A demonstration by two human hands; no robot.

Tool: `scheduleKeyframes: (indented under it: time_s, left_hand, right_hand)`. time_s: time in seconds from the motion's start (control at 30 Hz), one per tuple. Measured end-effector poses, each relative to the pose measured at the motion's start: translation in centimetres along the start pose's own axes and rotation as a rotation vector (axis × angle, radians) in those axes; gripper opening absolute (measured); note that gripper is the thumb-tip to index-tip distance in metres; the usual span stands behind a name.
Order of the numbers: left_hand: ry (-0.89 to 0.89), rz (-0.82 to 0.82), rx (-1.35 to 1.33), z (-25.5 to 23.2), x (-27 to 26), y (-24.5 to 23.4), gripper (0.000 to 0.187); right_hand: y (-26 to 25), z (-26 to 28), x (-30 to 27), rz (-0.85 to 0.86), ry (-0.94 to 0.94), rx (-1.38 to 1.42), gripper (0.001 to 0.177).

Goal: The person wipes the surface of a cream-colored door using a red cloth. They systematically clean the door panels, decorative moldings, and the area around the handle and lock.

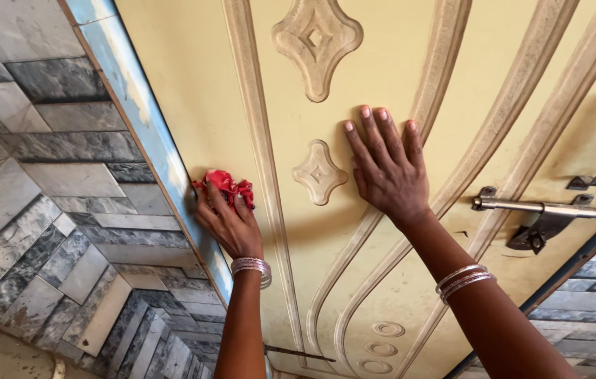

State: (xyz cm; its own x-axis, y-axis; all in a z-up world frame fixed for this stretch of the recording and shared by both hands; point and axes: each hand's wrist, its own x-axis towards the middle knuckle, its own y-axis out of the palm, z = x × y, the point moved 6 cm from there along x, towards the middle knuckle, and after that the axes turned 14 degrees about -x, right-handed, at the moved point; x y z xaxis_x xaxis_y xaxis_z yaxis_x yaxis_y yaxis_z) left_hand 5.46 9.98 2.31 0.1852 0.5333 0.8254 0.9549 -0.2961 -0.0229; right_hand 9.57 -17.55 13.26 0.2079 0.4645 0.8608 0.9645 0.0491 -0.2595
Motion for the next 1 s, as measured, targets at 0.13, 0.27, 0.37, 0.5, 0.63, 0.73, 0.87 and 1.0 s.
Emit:
scheduleKeyframes:
  time_s: [0.13, 0.27, 0.37, 0.5, 0.63, 0.73, 0.87, 1.0]
  left_hand:
    - [0.026, 0.066, 0.066, 0.4, -1.0, 0.4, 0.059]
    - [-0.020, 0.222, -0.047, 1.2, -5.8, 0.8, 0.073]
    - [0.098, 0.234, -0.042, 0.1, -7.6, -0.1, 0.070]
    - [0.205, 0.161, -0.136, -2.6, -2.9, 0.5, 0.065]
    - [0.247, 0.035, -0.150, -4.6, 0.9, 2.3, 0.056]
    - [0.265, 0.039, -0.177, -3.2, -3.0, 1.2, 0.050]
    - [-0.062, -0.080, -0.283, 2.8, -8.6, 0.4, 0.035]
    - [-0.133, -0.191, -0.222, 5.7, -8.3, 0.0, 0.022]
  right_hand:
    - [0.1, 0.2, -0.2, -0.013, 0.004, 0.000, 0.058]
    - [0.2, 0.2, -0.2, -0.008, 0.002, 0.006, 0.057]
    - [0.1, 0.1, -0.2, -0.018, 0.006, 0.017, 0.056]
    - [-0.1, 0.2, -0.1, -0.036, -0.004, -0.037, 0.055]
    - [0.0, 0.0, -0.2, -0.041, -0.005, 0.008, 0.054]
    - [0.0, 0.0, -0.4, -0.035, -0.001, 0.019, 0.054]
    - [0.1, 0.0, -0.3, -0.050, -0.008, 0.025, 0.054]
    - [0.7, 0.2, -0.7, -0.062, -0.017, 0.058, 0.053]
